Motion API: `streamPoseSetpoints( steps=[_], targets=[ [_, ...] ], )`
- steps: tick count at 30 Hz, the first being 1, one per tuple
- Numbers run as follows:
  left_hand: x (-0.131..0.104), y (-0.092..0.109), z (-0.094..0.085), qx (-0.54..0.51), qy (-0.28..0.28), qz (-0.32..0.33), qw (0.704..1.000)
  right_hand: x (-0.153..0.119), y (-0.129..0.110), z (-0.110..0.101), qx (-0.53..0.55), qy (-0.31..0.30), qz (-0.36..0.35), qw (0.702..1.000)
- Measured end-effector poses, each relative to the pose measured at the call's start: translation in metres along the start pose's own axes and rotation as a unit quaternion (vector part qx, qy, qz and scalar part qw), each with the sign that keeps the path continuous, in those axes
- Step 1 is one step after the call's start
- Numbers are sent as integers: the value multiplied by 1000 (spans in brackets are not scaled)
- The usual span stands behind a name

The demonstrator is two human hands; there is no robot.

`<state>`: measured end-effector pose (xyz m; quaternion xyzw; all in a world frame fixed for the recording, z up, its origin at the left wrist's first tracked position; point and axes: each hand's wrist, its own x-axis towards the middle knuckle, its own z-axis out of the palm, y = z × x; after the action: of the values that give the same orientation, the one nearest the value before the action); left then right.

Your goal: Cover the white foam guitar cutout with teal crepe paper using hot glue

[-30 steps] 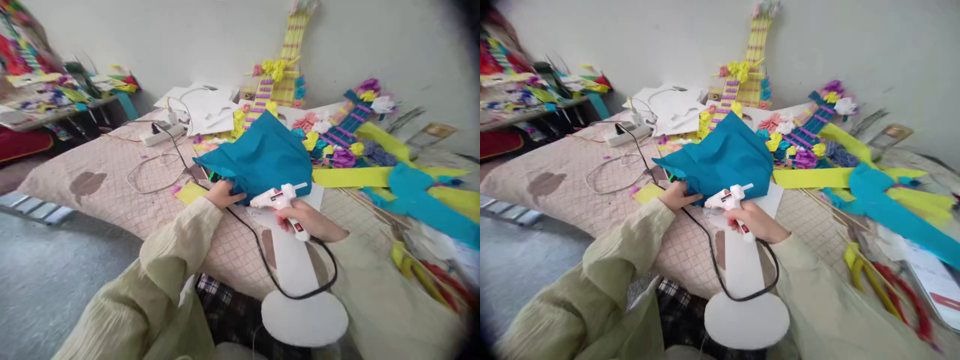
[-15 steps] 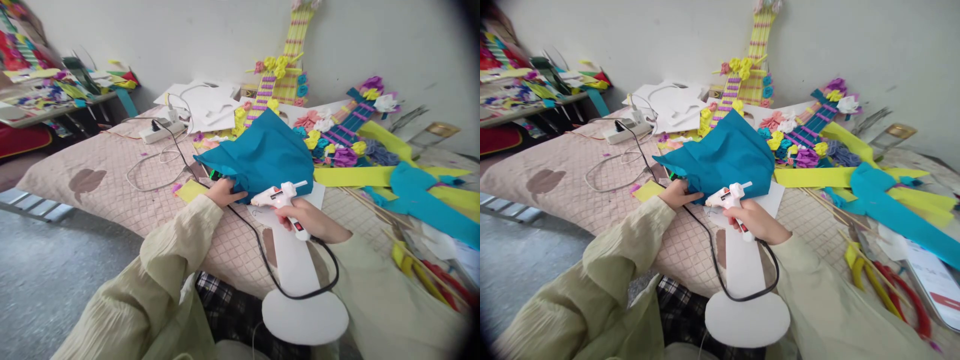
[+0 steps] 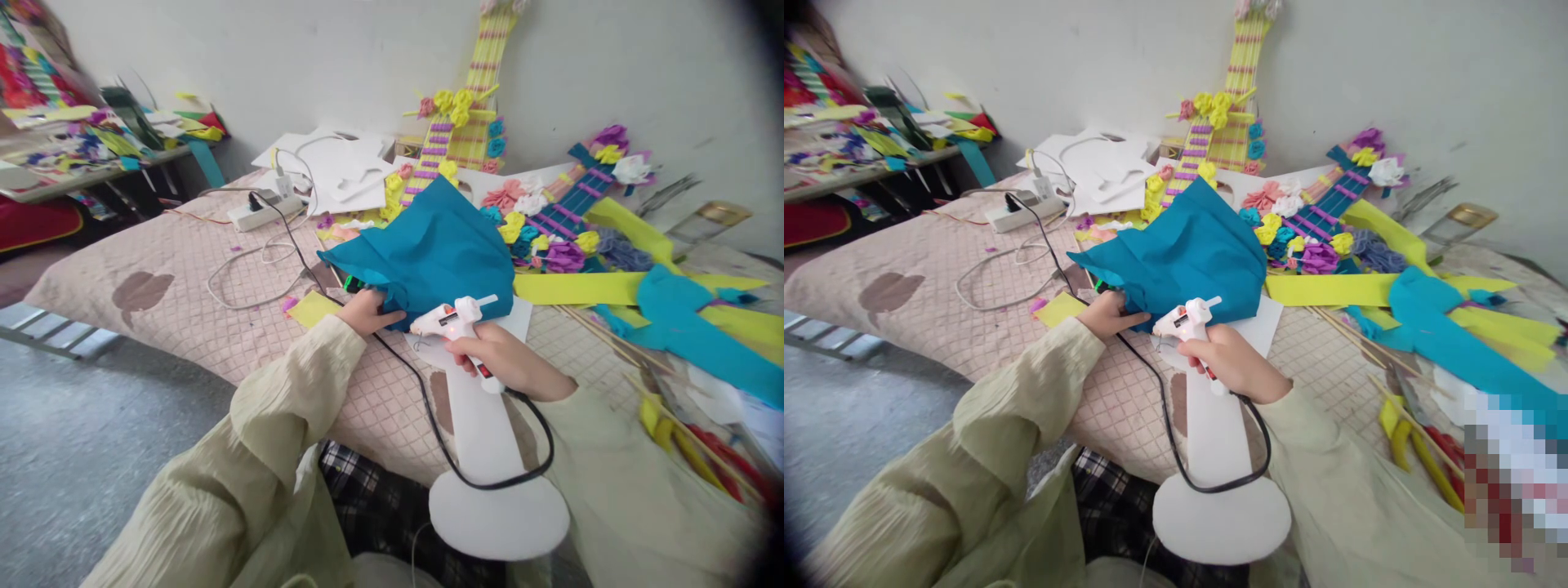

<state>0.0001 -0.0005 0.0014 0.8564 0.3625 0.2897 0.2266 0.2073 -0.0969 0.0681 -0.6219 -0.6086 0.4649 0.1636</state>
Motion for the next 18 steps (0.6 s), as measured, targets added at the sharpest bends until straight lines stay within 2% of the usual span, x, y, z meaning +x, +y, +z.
streamPoseSetpoints(
  steps=[10,18],
  targets=[
    [0,-3,1,-7,8,6,1000,-1,-4,0,-31,0,-8,999],
    [1,-1,-1,-11,-12,-4,1000,-5,-4,-2,-53,-12,-9,998]
  ],
)
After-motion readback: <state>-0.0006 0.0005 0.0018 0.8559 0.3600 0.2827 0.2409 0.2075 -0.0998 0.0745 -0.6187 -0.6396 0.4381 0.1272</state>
